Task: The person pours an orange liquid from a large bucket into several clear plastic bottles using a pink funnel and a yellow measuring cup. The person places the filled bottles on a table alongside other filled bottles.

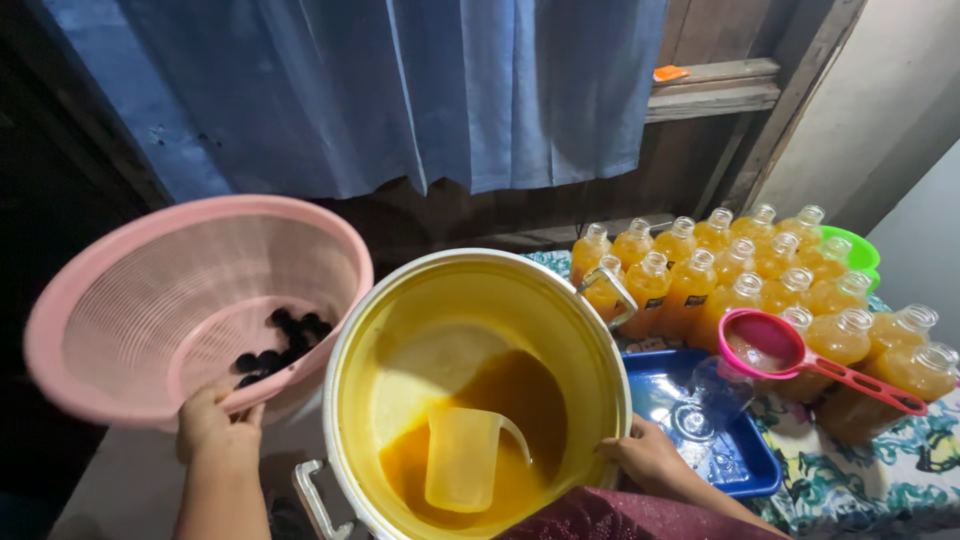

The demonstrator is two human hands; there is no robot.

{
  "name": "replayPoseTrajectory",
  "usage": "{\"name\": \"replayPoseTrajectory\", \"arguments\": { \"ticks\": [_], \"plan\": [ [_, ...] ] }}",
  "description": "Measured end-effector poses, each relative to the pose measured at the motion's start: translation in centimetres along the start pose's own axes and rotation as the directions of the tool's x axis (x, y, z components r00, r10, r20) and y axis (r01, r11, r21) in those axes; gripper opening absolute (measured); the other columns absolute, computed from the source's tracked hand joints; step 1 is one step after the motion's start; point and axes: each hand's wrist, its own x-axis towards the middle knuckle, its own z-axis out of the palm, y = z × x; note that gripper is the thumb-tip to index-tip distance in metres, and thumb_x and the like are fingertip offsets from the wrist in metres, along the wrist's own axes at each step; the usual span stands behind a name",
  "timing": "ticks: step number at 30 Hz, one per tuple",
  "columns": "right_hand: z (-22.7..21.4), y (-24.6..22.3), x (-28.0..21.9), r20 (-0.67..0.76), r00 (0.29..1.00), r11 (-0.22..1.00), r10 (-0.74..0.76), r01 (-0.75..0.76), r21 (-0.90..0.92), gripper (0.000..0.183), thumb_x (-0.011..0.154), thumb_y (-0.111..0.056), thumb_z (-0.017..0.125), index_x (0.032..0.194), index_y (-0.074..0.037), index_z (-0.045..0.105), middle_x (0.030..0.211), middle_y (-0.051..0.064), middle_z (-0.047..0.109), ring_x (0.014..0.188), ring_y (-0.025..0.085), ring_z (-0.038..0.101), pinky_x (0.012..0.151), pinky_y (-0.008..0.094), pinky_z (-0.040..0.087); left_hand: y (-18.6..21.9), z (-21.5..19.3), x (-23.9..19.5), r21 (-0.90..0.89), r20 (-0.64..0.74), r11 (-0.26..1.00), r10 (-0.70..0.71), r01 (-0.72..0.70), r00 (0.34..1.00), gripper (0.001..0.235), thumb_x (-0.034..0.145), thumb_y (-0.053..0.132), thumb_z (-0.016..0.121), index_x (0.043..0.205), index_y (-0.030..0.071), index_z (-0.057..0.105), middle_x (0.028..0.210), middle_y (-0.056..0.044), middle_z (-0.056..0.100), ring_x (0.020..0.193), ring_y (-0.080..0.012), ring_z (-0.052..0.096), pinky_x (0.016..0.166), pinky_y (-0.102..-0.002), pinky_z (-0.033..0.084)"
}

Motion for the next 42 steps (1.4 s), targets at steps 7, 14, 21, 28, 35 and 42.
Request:
{"name": "replayPoseTrajectory", "arguments": {
  "ticks": [7,14,21,28,35,42],
  "plan": [
    [0.2,-0.5,0.1,0.012,1.000,0.999,0.027,-0.026,-0.021,0.031,0.085,-0.004,0.070,0.116,-0.002,0.072,0.098,0.015,0.080,0.088,0.025,0.076,0.083,0.036,0.061,-0.4,-1.6,-5.9,-0.071,-0.250,0.995,0.048,-0.068,0.967,0.026,0.074,0.000,0.066,0.096,-0.012,0.065,0.105,-0.018,0.072,0.085,-0.0341,0.078,0.074,-0.046,0.066],
    [0.7,-0.6,0.1,0.003,1.000,0.998,0.020,-0.020,0.065,0.036,0.083,-0.002,0.069,0.120,-0.001,0.070,0.101,0.017,0.080,0.088,0.027,0.077,0.083,0.038,0.062,0.7,-0.7,-14.5,0.325,-0.408,0.945,0.152,-0.012,0.900,0.049,0.078,0.035,0.071,0.108,-0.004,0.073,0.104,-0.011,0.075,0.082,-0.0232,0.073,0.071,-0.038,0.059],
    [0.5,-0.8,0.5,0.033,0.999,0.999,0.038,-0.039,0.023,0.037,0.084,-0.005,0.071,0.121,-0.002,0.068,0.103,0.016,0.079,0.091,0.026,0.077,0.085,0.038,0.061,0.4,1.5,-14.4,0.461,-0.348,0.880,0.061,0.115,0.935,0.051,0.088,0.038,0.066,0.126,0.004,0.067,0.122,-0.012,0.069,0.107,-0.0272,0.062,0.091,-0.045,0.043],
    [0.6,-0.1,1.6,0.057,0.998,0.996,0.005,-0.010,0.093,0.036,0.082,-0.004,0.071,0.118,0.000,0.069,0.101,0.017,0.080,0.089,0.026,0.076,0.085,0.039,0.061,-1.2,2.5,-7.4,0.940,0.152,0.330,-0.185,-0.084,0.971,0.050,0.096,0.037,0.063,0.141,0.015,0.062,0.142,-0.009,0.062,0.136,-0.0307,0.047,0.115,-0.055,0.022],
    [0.4,-0.1,1.8,0.037,0.999,1.000,-0.001,0.000,0.029,0.035,0.081,-0.004,0.071,0.116,-0.001,0.071,0.099,0.016,0.080,0.087,0.025,0.077,0.084,0.038,0.061,-1.0,6.6,-12.1,0.744,0.454,0.645,-0.293,-0.176,0.842,0.048,0.098,0.047,0.073,0.114,0.002,0.068,0.100,-0.011,0.067,0.091,-0.0238,0.060,0.084,-0.039,0.048],
    [-0.6,0.0,1.8,0.068,0.997,0.999,0.042,-0.043,0.010,0.035,0.082,-0.007,0.072,0.117,-0.003,0.072,0.101,0.015,0.080,0.087,0.025,0.077,0.083,0.037,0.061,-3.3,9.2,-15.8,0.710,0.571,0.623,-0.235,-0.330,0.787,0.016,0.090,0.015,0.073,0.098,0.001,0.071,0.085,-0.010,0.073,0.068,-0.0166,0.067,0.060,-0.030,0.055]
  ]
}}
